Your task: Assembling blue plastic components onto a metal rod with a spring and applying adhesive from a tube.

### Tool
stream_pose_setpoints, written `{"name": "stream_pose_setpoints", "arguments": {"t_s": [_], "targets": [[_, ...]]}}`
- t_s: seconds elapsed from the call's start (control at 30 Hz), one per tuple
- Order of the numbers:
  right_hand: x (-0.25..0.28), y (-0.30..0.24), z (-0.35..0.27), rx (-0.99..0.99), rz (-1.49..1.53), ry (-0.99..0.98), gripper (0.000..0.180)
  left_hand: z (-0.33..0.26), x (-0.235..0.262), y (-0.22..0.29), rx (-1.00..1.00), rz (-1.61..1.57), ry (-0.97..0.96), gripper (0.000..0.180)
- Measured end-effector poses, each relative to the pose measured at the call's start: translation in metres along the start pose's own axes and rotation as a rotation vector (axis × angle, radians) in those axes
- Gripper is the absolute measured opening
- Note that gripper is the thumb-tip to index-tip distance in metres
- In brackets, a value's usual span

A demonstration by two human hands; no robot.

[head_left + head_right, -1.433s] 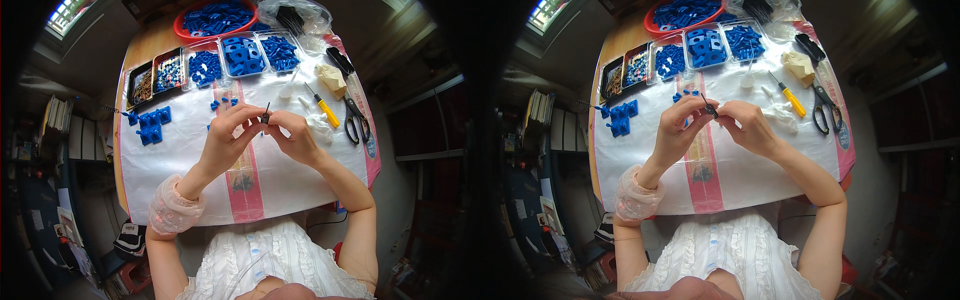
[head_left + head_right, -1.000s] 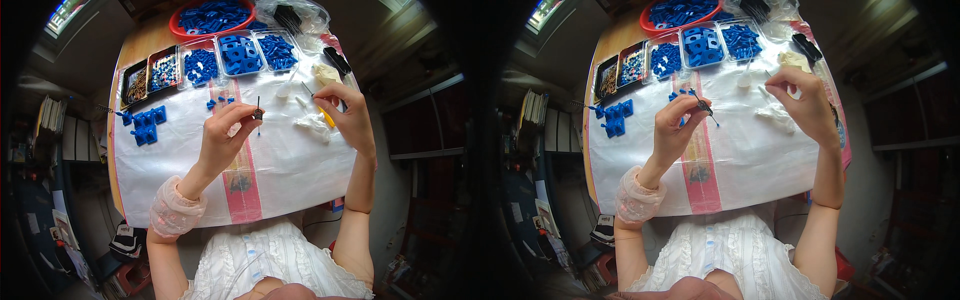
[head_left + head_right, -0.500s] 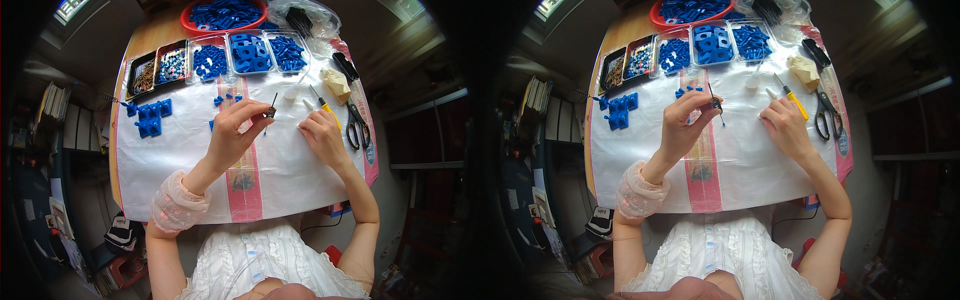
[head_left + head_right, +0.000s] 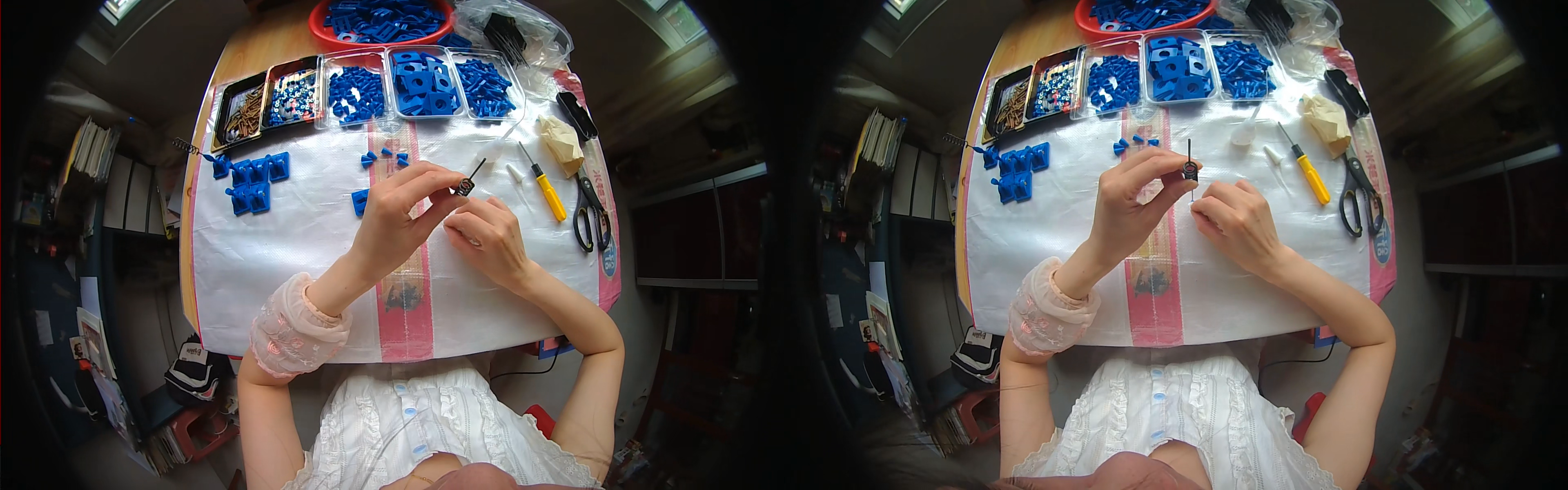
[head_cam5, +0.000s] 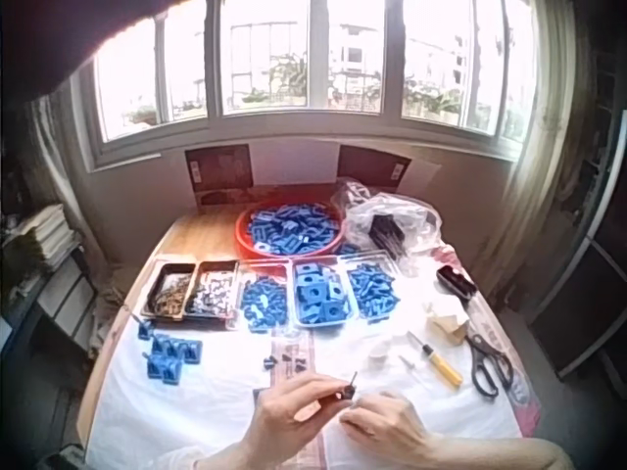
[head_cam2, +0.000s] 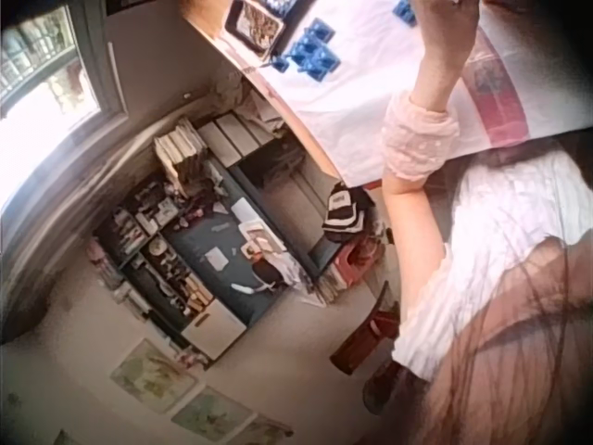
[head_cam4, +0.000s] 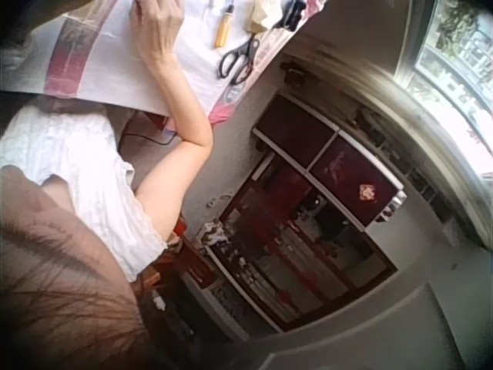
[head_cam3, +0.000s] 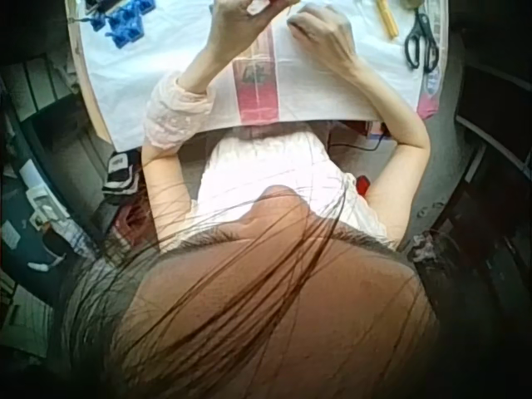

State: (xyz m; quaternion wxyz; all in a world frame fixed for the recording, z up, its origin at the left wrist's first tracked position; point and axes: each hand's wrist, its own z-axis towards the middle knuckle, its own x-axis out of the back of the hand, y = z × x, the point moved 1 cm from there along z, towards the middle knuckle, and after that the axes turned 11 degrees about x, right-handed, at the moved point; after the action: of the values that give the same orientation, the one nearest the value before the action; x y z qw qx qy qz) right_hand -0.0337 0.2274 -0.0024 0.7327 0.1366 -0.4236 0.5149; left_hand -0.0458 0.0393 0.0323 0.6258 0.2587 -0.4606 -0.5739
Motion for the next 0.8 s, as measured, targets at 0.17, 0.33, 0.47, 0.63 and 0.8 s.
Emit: {"name": "stream_pose_setpoints", "arguments": {"t_s": [0.17,0.33,0.47,0.63,0.8], "targets": [[-0.006,-0.001,0.001,-0.051,0.001,0.02,0.011,0.0,0.002,0.002,0.016,-0.012,0.011,0.024],[-0.01,0.0,-0.003,-0.166,0.078,0.071,0.01,0.0,-0.001,0.001,0.002,-0.026,0.029,0.022],[-0.013,0.001,-0.005,-0.244,0.183,0.1,0.01,0.0,0.001,0.004,0.015,-0.017,0.005,0.022],[-0.012,0.002,-0.004,-0.269,0.219,0.115,0.008,0.0,0.001,0.002,0.002,-0.015,-0.007,0.023],[-0.012,0.002,-0.004,-0.3,0.231,0.107,0.008,0.0,0.0,0.002,-0.011,-0.018,-0.004,0.023]]}}
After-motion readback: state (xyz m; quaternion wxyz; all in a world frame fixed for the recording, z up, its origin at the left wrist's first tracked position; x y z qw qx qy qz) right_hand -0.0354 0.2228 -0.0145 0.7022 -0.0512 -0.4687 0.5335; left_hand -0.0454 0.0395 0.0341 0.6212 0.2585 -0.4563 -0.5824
